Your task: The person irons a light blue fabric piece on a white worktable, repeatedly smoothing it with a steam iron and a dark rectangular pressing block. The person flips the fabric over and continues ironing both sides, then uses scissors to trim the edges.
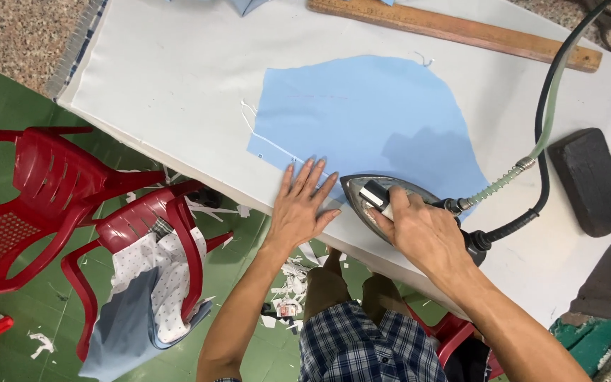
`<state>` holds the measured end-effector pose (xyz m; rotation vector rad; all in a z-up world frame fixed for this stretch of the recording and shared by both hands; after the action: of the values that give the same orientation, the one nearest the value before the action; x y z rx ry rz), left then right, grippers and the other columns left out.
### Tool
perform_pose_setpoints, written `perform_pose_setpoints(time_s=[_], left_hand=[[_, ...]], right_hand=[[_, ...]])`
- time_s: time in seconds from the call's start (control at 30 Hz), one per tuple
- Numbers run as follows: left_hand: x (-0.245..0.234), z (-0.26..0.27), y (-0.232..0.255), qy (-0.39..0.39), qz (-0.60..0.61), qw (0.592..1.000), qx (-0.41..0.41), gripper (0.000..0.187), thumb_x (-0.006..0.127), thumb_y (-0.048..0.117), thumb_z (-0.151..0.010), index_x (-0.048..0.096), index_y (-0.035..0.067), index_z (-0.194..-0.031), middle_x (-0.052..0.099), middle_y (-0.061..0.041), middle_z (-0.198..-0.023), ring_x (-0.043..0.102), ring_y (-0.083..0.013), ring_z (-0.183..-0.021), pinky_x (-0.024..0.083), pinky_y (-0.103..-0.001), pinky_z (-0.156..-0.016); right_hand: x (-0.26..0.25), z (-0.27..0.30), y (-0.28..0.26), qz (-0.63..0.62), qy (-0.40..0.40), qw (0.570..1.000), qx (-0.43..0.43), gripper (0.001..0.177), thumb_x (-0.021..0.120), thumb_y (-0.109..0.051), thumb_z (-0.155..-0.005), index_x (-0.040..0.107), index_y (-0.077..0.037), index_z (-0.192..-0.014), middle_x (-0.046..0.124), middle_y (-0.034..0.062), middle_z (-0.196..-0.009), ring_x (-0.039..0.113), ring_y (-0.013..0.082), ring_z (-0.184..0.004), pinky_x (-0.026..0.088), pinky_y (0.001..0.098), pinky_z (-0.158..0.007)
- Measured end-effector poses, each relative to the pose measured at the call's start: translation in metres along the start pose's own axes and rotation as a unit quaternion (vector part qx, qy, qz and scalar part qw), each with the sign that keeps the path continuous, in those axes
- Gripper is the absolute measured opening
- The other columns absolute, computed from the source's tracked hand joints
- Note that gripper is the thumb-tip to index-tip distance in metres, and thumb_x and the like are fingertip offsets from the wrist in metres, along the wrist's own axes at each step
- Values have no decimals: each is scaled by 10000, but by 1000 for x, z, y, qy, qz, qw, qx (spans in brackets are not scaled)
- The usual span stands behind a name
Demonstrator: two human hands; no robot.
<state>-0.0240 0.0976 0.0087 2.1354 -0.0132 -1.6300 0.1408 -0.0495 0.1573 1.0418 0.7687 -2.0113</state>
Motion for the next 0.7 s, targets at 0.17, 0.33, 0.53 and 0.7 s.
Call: perform_pose_setpoints(time_s=[0.17,0.33,0.53,0.7], left_hand=[[3,2,-9,5,6,1000,-14,671,482,640,-955,509,237,-1490,387,-100,-1611,295,-274,-1514,119,-520,-1259],[-7,0,-31,-15,-10,999,-42,681,458,649,-966,504,225,-1498,370,-101,-1620,256,-269,-1527,71,-512,-1260],[-19,-1,-60,-5,-28,999,-46,658,463,636,-962,510,254,-1496,380,-73,-1619,285,-256,-1518,85,-524,-1259],[-42,6,-112,28,-80,985,-148,595,404,515,-1045,490,177,-1527,389,-104,-1617,280,-268,-1514,68,-504,-1250]], right_hand=[[-1,-6,-6,8,-22,1000,1,539,442,-533,-996,537,-83,-1277,715,159,-869,780,375,-774,598,474,-665],[-5,-20,-18,25,-24,999,-4,530,432,-532,-997,533,-90,-1273,715,149,-865,779,368,-774,598,464,-667],[-6,-32,-34,35,-18,999,-36,525,412,-518,-1005,536,-77,-1263,721,170,-878,777,376,-754,594,479,-652],[-19,-28,-42,20,-26,999,-25,526,421,-512,-1014,544,-66,-1265,729,181,-908,781,372,-782,601,464,-673]])
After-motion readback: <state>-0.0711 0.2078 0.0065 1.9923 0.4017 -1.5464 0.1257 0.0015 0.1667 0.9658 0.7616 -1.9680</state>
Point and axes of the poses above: each hand's wrist, its own z-axis away from the middle knuckle, its own x-axis out of the palm, y = z × x, the point moved 1 cm from there along -z, towards the middle knuckle
